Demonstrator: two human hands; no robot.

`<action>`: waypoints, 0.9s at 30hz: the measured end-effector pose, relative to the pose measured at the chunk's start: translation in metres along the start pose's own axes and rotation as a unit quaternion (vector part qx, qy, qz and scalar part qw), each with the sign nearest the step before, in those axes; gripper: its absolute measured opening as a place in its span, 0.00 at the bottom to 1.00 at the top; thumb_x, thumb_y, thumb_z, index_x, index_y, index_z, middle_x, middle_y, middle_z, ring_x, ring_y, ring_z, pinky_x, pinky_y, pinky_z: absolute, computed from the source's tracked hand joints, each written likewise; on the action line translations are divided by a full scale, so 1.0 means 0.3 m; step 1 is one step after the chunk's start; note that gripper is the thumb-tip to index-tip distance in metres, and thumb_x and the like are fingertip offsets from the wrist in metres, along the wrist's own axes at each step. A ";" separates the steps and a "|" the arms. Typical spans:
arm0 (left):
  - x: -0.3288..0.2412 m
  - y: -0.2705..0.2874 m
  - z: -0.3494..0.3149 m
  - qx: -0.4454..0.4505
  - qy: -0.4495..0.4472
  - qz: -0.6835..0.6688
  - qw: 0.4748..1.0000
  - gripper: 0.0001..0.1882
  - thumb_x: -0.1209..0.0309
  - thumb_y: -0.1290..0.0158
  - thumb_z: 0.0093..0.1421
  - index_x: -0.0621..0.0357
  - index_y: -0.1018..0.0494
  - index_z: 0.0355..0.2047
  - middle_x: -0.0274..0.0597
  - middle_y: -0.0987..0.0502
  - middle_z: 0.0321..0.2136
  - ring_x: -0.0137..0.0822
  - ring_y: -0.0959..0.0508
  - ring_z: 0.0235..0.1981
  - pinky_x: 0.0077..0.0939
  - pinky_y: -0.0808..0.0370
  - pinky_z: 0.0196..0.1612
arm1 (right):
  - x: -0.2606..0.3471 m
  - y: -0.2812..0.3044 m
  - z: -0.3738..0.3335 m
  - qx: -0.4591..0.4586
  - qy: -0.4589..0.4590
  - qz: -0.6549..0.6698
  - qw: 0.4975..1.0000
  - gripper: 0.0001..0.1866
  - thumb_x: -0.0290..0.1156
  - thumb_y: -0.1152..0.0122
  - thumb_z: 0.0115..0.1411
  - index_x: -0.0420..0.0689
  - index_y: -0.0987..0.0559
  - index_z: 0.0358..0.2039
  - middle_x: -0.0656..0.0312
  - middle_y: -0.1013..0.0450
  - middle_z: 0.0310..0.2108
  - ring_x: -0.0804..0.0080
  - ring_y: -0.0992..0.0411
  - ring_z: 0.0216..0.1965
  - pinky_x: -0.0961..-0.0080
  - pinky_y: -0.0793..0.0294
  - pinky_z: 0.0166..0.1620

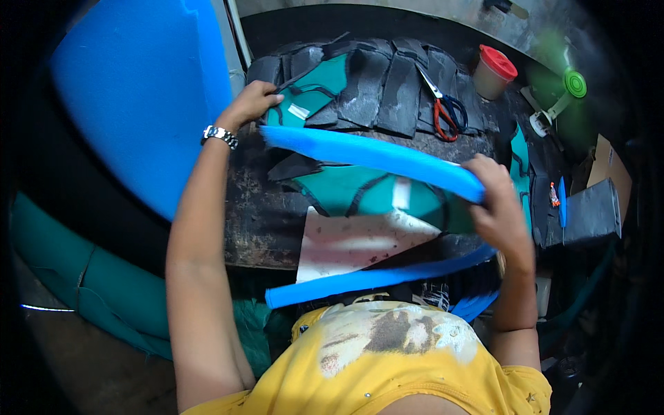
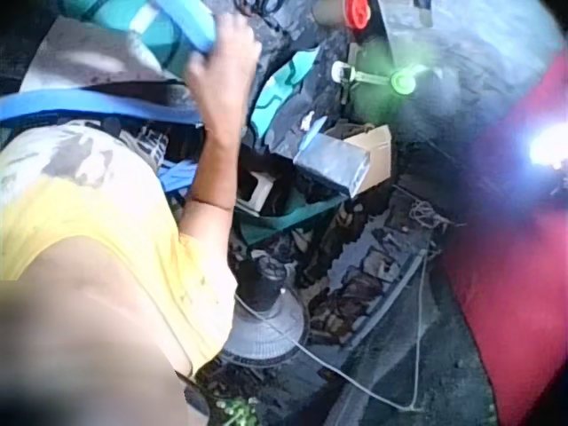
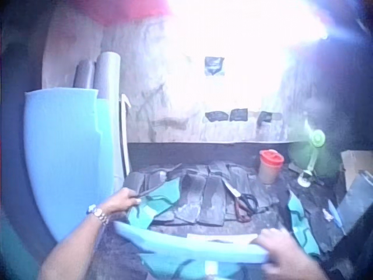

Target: The person cuts a blue foam strip with scissors, then places it inside a black shoe upper. They fold and press the upper edges, then use a hammer to tap the upper onto a green insole. The person repeats the folding and hammering steps on the same shoe upper.

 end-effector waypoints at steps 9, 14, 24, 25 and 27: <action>-0.077 -0.057 -0.147 -0.113 0.028 0.256 0.960 0.55 0.54 0.34 0.53 0.56 0.54 0.72 0.59 0.33 0.60 0.58 0.34 0.63 0.53 0.30 0.54 | -0.143 0.252 -0.210 -0.088 -0.233 0.422 0.872 0.16 0.32 0.33 0.52 0.41 0.22 0.41 0.66 0.25 0.35 0.77 0.27 0.37 0.79 0.30 0.46; -0.598 -0.217 -0.428 0.097 -0.269 -0.185 0.940 0.61 0.36 0.38 0.45 0.53 0.52 0.72 0.59 0.52 0.70 0.54 0.53 0.71 0.46 0.53 0.71 | -0.026 -0.025 -0.247 -0.179 -0.258 0.497 0.809 0.13 0.27 0.36 0.60 0.42 0.22 0.45 0.70 0.28 0.37 0.83 0.31 0.37 0.82 0.33 0.44; -0.644 0.029 -0.391 -0.021 -0.069 -0.459 0.885 0.19 0.69 0.38 0.59 0.60 0.24 0.50 0.42 0.20 0.45 0.34 0.21 0.47 0.31 0.27 0.54 | -0.165 0.170 -0.375 -0.321 -0.178 0.346 0.863 0.24 0.37 0.43 0.67 0.48 0.38 0.60 0.66 0.32 0.30 0.87 0.37 0.18 0.88 0.40 0.16; -0.633 0.054 -0.369 0.023 -0.017 -0.414 0.910 0.19 0.65 0.38 0.60 0.60 0.23 0.49 0.39 0.18 0.42 0.30 0.20 0.45 0.27 0.27 0.52 | -0.200 0.246 -0.417 -0.341 -0.108 0.306 0.882 0.23 0.42 0.45 0.69 0.48 0.39 0.58 0.65 0.33 0.31 0.87 0.38 0.18 0.89 0.39 0.17; -0.668 0.009 -0.331 0.258 -0.065 -0.225 0.937 0.21 0.67 0.36 0.58 0.65 0.25 0.49 0.44 0.19 0.45 0.32 0.21 0.46 0.25 0.26 0.53 | -0.271 0.398 -0.530 -0.421 -0.204 0.279 0.838 0.22 0.43 0.47 0.69 0.44 0.38 0.56 0.64 0.34 0.32 0.86 0.39 0.17 0.89 0.39 0.18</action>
Point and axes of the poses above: each hand's wrist, its own z-axis towards the middle knuckle, its own y-axis out of the back of the hand, x = y × z, the point moved 3 cm from there along z, towards the middle knuckle
